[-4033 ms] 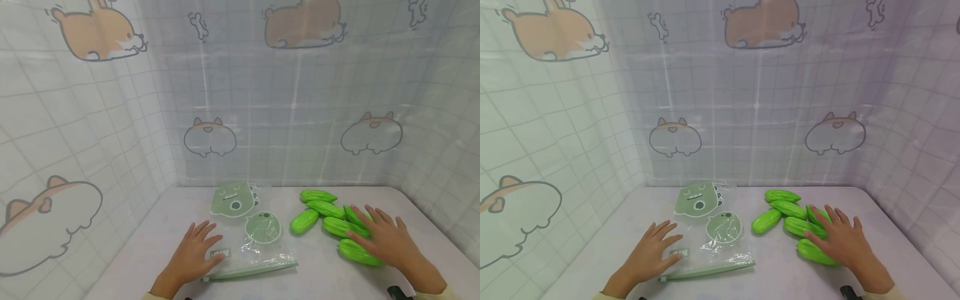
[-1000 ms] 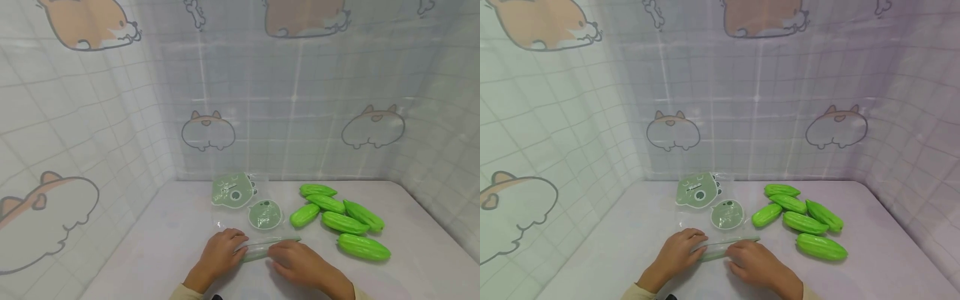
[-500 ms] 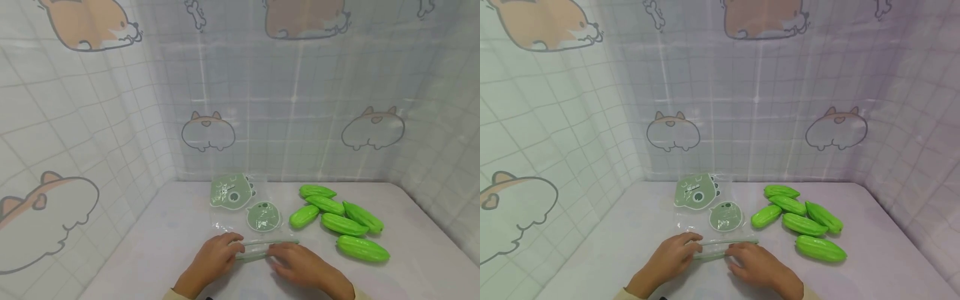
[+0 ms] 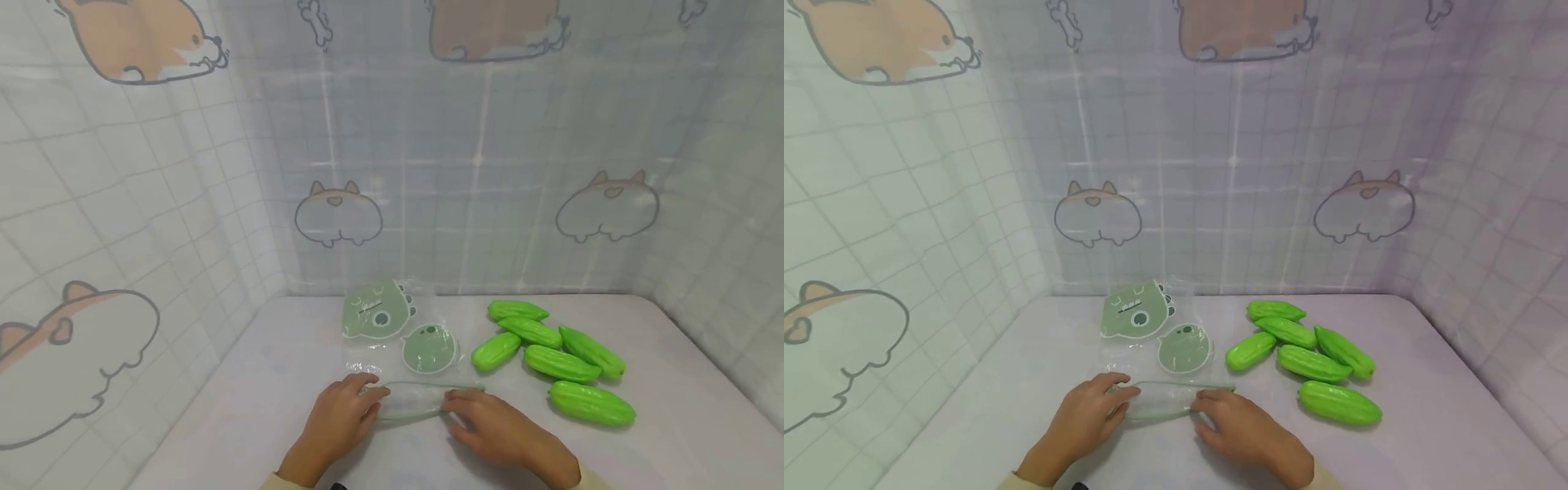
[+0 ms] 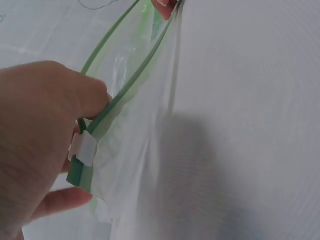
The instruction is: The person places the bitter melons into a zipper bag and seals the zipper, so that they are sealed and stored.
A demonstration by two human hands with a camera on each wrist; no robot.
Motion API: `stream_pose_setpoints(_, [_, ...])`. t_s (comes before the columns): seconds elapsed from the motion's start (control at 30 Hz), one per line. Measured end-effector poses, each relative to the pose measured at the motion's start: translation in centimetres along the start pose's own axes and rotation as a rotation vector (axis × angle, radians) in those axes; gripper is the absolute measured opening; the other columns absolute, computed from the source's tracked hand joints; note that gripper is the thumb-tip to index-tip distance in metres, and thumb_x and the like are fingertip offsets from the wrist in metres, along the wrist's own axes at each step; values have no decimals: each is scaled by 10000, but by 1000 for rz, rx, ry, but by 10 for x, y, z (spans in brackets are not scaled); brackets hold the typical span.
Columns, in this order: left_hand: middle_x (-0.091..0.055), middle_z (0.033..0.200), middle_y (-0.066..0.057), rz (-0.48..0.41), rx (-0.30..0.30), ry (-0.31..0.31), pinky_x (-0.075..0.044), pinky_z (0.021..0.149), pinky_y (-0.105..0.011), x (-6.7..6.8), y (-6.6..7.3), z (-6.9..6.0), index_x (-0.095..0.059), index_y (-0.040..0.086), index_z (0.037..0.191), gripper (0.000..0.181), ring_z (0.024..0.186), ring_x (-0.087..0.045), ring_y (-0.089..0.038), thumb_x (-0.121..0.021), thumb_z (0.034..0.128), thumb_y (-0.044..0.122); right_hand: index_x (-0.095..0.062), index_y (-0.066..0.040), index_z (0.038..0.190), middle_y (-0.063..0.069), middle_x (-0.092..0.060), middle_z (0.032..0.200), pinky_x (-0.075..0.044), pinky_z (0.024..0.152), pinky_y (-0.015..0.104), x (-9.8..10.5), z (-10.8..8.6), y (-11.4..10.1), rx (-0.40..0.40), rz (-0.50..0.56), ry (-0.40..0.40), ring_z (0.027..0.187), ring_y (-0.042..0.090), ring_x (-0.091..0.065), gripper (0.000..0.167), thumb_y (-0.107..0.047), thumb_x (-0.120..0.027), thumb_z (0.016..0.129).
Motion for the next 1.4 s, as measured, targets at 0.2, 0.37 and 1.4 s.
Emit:
stream_pose_setpoints(0.2, [-672, 1044, -1, 17, 63, -19, -536, 635, -355, -5, -6, -1, -778, 264, 1075, 298, 942, -648, -182, -821, 782, 230, -697, -142, 1243, 70, -620, 1335, -452, 1015, 472, -2, 1, 3, -18, -4, -25, 1243, 264, -570, 317, -269, -662, 955])
stream_pose_setpoints(0.37, [-611, 1010, -11, 9, 87, -1, -510, 614, -337, -8, -7, -1, -774, 255, 1117, 321, 907, -590, -186, -807, 800, 222, -702, -145, 1235, 80, -614, 1342, -450, 1017, 470, -2, 3, 3, -19, -19, -24, 1247, 264, -565, 315, -280, -661, 954])
stream_pose_setpoints(1.4, [-653, 1141, 11, 103, 114, -24, -493, 705, -380, -10, 5, 3, -652, 272, 1331, 502, 966, -574, -201, -760, 842, 301, -720, -114, 1180, 101, -649, 1274, -466, 996, 466, 1, 8, 0, 17, -8, 36, 1197, 276, -600, 271, -235, -680, 942])
Point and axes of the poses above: each hand's wrist, its own z-axis towards the middle knuckle, its own x-axis out of the back of the hand, y = z × x, the point moved 9 cm from there along z, towards the middle knuckle
